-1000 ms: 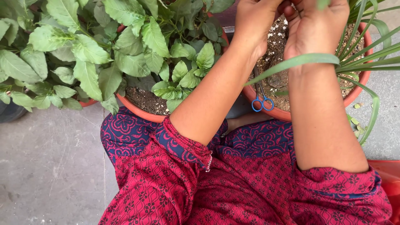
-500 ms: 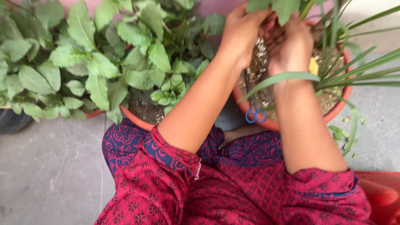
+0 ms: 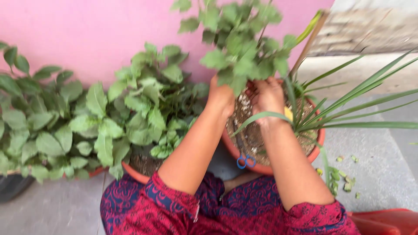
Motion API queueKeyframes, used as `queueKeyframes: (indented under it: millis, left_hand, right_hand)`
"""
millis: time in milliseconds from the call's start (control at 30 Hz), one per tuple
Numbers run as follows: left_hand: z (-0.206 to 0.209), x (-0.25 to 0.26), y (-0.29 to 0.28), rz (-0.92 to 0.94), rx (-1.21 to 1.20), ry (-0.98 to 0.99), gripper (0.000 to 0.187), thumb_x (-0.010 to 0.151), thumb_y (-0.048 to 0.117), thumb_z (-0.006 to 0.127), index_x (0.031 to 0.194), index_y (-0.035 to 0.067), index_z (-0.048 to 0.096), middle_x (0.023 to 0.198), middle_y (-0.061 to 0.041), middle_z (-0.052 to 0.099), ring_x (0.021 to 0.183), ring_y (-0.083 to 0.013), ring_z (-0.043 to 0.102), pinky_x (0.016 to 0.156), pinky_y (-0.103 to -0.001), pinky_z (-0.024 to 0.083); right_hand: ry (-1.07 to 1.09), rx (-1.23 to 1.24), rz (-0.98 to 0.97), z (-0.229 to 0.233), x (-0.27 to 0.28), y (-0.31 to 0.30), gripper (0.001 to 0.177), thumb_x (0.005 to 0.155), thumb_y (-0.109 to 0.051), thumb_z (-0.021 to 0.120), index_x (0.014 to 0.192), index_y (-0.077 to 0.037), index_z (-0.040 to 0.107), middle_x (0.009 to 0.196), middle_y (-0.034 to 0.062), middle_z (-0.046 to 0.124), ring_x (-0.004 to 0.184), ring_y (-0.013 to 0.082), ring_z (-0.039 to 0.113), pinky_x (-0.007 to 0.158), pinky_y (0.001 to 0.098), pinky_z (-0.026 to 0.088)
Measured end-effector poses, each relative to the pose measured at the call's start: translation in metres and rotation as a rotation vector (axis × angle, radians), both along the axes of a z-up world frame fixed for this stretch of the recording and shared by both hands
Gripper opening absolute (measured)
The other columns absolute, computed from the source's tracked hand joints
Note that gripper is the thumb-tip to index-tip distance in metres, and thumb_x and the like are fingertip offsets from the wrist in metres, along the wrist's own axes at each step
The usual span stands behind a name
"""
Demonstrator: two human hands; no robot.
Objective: Tending to several potted plants on a balcony by pruning and cleaning the soil.
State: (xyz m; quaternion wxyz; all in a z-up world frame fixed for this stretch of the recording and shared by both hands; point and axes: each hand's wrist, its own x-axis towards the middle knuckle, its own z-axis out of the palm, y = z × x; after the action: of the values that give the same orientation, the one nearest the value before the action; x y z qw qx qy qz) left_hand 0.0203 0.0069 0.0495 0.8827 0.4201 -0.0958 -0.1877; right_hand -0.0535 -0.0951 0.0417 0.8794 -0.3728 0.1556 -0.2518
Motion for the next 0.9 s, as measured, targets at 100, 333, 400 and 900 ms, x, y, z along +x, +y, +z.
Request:
queueKeyframes:
  millis: [100,333,400,900]
  left_hand:
    - [0.008,-0.004,0.002,0.006,0.049,0.026,0.024,0.094,0.003,0.066,0.117,0.000,0.065,0.102,-0.010,0.072,0.087,-0.0200,0.069,0.072,-0.035,0.056]
    - [0.025,-0.021,-0.004,0.071,0.126,-0.199,0.020,0.090,0.000,0.067,0.110,0.001,0.065,0.097,-0.006,0.068,0.082,-0.0151,0.066,0.069,-0.030,0.053]
    - [0.027,-0.021,-0.007,0.072,0.130,-0.160,0.020,0.088,0.001,0.067,0.108,0.003,0.065,0.094,-0.005,0.069,0.080,-0.0151,0.068,0.068,-0.030,0.055]
    - [0.022,-0.010,-0.003,0.085,0.208,-0.072,0.024,0.092,0.010,0.067,0.114,0.002,0.069,0.101,-0.004,0.071,0.087,-0.0136,0.066,0.069,-0.031,0.053]
  right_hand:
    - [0.021,0.024,-0.022,0.018,0.000,-0.003,0.016,0.099,0.000,0.049,0.108,-0.004,0.061,0.093,0.0089,0.067,0.077,0.0191,0.066,0.065,0.0335,0.056]
    - [0.021,-0.029,0.055,0.037,-0.002,-0.013,0.011,0.098,-0.001,0.055,0.098,0.001,0.066,0.084,0.0104,0.068,0.072,0.0190,0.064,0.066,0.0318,0.056]
    - [0.035,-0.035,0.074,0.035,-0.003,-0.015,0.009,0.100,-0.001,0.058,0.098,0.001,0.066,0.083,0.0098,0.067,0.071,0.0189,0.064,0.067,0.0317,0.055]
    - [0.123,-0.222,-0.015,0.021,0.006,-0.006,0.012,0.091,0.005,0.063,0.102,0.006,0.068,0.089,0.0133,0.074,0.073,0.0212,0.070,0.069,0.0333,0.060]
